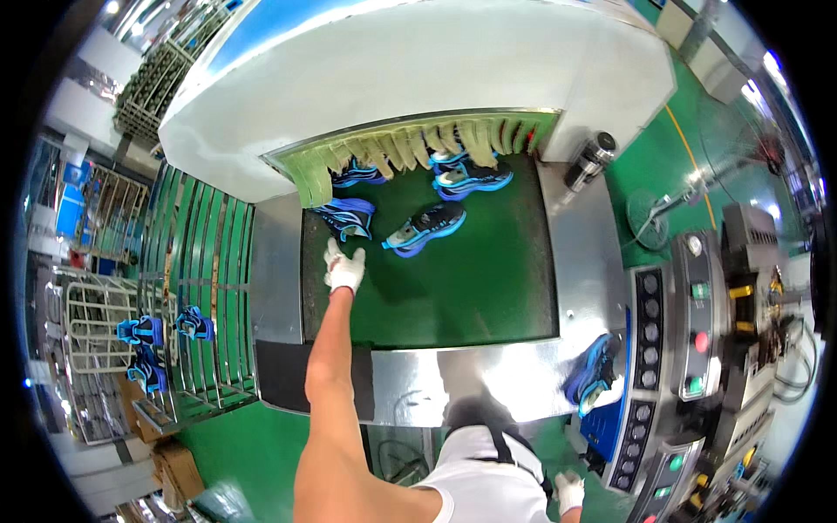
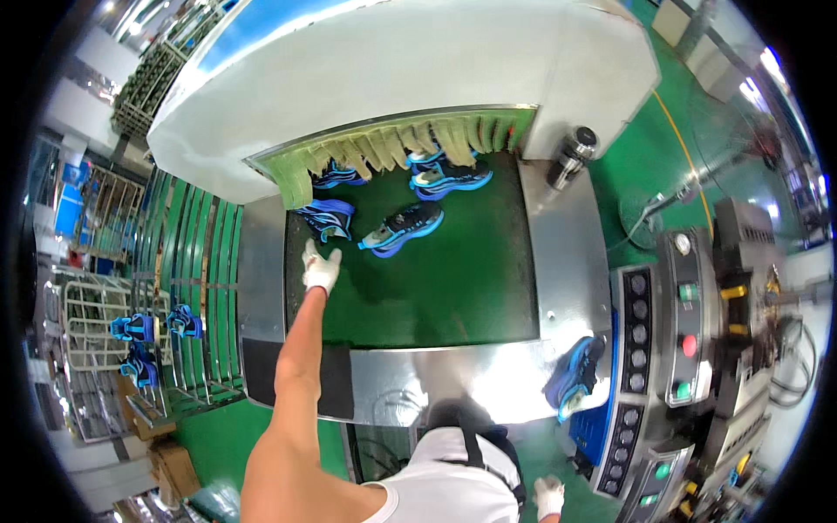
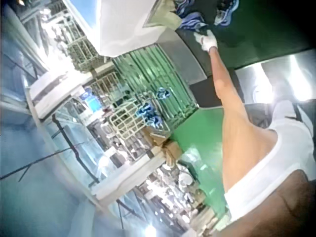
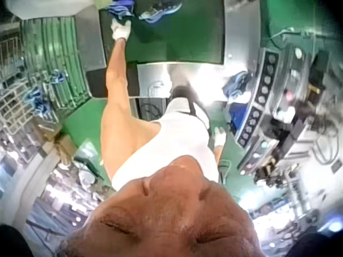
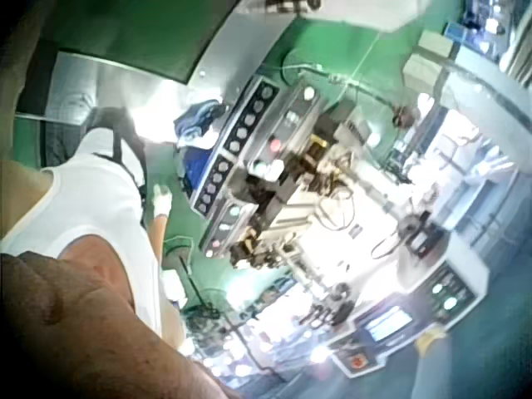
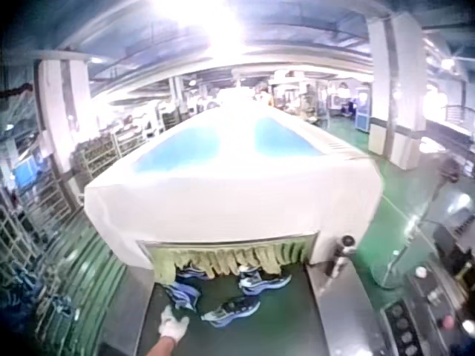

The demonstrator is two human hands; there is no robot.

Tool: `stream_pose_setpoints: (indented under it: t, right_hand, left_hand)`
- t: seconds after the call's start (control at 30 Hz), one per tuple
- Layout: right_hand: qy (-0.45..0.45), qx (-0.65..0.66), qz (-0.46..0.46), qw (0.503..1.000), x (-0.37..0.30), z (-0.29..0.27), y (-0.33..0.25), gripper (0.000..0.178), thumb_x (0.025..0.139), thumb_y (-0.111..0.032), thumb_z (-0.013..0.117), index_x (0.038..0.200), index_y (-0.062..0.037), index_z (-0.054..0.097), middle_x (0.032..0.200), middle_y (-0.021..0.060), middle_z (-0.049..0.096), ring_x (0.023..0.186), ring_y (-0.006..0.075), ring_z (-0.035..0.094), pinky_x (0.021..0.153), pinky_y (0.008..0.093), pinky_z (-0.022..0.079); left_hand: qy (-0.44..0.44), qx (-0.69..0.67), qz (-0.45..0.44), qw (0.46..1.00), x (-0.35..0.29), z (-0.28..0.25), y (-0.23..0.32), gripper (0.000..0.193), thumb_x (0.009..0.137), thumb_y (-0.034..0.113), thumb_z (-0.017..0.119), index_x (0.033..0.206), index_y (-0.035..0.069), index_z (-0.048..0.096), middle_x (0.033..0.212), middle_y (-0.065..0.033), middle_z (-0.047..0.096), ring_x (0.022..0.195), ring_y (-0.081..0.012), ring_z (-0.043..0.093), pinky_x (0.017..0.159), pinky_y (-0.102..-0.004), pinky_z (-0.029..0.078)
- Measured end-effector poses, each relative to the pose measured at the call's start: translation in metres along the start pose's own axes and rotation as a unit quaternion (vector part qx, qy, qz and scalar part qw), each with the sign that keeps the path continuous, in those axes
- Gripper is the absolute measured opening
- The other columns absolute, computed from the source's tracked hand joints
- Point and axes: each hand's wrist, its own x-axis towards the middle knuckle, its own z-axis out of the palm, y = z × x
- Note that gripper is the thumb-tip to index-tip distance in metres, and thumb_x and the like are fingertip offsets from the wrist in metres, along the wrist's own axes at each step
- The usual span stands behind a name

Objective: The person assembles shoes by placing blue footwear into a lasting machine and onto a conveyor belt. The person repeatedly transfers shoes from the machine to the belt and back again, ensuring each shoe is properly positioned.

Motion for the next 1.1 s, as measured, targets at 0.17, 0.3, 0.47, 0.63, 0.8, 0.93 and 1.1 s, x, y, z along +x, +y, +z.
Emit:
stream_pose_setpoints:
  t: [0.17,0.3,0.47,0.63,0.8,0.93,1.1]
  right_hand:
    - [-0.061,-0.026,0.005,0.998,-0.039,-0.029,-0.060,0.025,0.089,-0.020,0.075,0.107,-0.0037,0.071,0.093,0.0089,0.070,0.090,0.0210,0.065,0.061,0.0383,0.055]
    - [-0.037,0.045,0.105,0.993,-0.010,-0.038,-0.089,0.045,0.088,-0.020,0.075,0.127,-0.0029,0.061,0.108,0.0092,0.068,0.092,0.0228,0.063,0.068,0.0405,0.057]
    - [-0.059,0.087,0.029,0.994,0.061,-0.060,-0.069,0.021,0.091,-0.020,0.067,0.109,-0.0107,0.063,0.084,0.0039,0.065,0.066,0.0163,0.064,0.057,0.0362,0.053]
    - [0.075,-0.136,-0.156,0.975,0.020,-0.054,-0.174,0.050,0.091,-0.018,0.068,0.138,-0.0038,0.057,0.125,0.0208,0.068,0.118,0.0336,0.066,0.098,0.0420,0.053]
    - [0.008,-0.001,-0.324,0.946,-0.063,-0.021,-0.278,0.054,0.087,-0.013,0.071,0.134,0.0070,0.055,0.130,0.0224,0.065,0.124,0.0285,0.063,0.105,0.0375,0.048]
    - [-0.118,-0.115,-0.486,0.859,-0.133,0.014,-0.341,0.084,0.082,-0.042,0.076,0.146,0.0033,0.045,0.144,0.0278,0.052,0.135,0.0382,0.051,0.114,0.0421,0.040]
    - [-0.008,-0.300,-0.499,0.813,-0.089,0.006,-0.322,0.053,0.084,-0.022,0.064,0.130,0.0014,0.054,0.117,0.0230,0.064,0.109,0.0376,0.064,0.092,0.0461,0.053]
  left_hand:
    - [-0.035,0.079,-0.026,0.996,0.107,0.020,-0.005,0.089,0.084,0.039,0.067,0.156,0.003,0.029,0.152,-0.0219,0.046,0.137,-0.0410,0.048,0.109,-0.0556,0.040]
    - [-0.126,0.211,-0.086,0.965,0.145,0.068,-0.024,0.094,0.082,0.036,0.069,0.157,0.001,0.024,0.145,-0.0241,0.051,0.126,-0.0392,0.057,0.101,-0.0535,0.046]
    - [0.090,0.141,0.084,0.982,0.126,0.087,-0.062,0.079,0.086,0.027,0.060,0.153,-0.005,0.032,0.120,-0.0226,0.061,0.111,-0.0399,0.060,0.088,-0.0535,0.048]
    - [-0.034,0.174,0.181,0.967,0.031,-0.001,-0.039,0.077,0.089,0.025,0.059,0.154,-0.004,0.029,0.126,-0.0257,0.060,0.115,-0.0390,0.061,0.093,-0.0520,0.048]
    - [-0.182,0.240,0.295,0.907,-0.090,-0.076,0.018,0.070,0.088,0.031,0.054,0.144,-0.009,0.041,0.081,-0.0251,0.070,0.071,-0.0431,0.068,0.077,-0.0514,0.053]
    - [-0.341,0.214,0.389,0.829,-0.206,-0.071,0.091,0.073,0.086,0.034,0.058,0.144,-0.008,0.041,0.085,-0.0254,0.070,0.078,-0.0408,0.070,0.076,-0.0511,0.054]
    - [-0.457,0.121,0.631,0.615,-0.333,-0.054,0.227,0.077,0.090,0.031,0.062,0.150,-0.006,0.033,0.108,-0.0268,0.068,0.094,-0.0394,0.069,0.084,-0.0464,0.055]
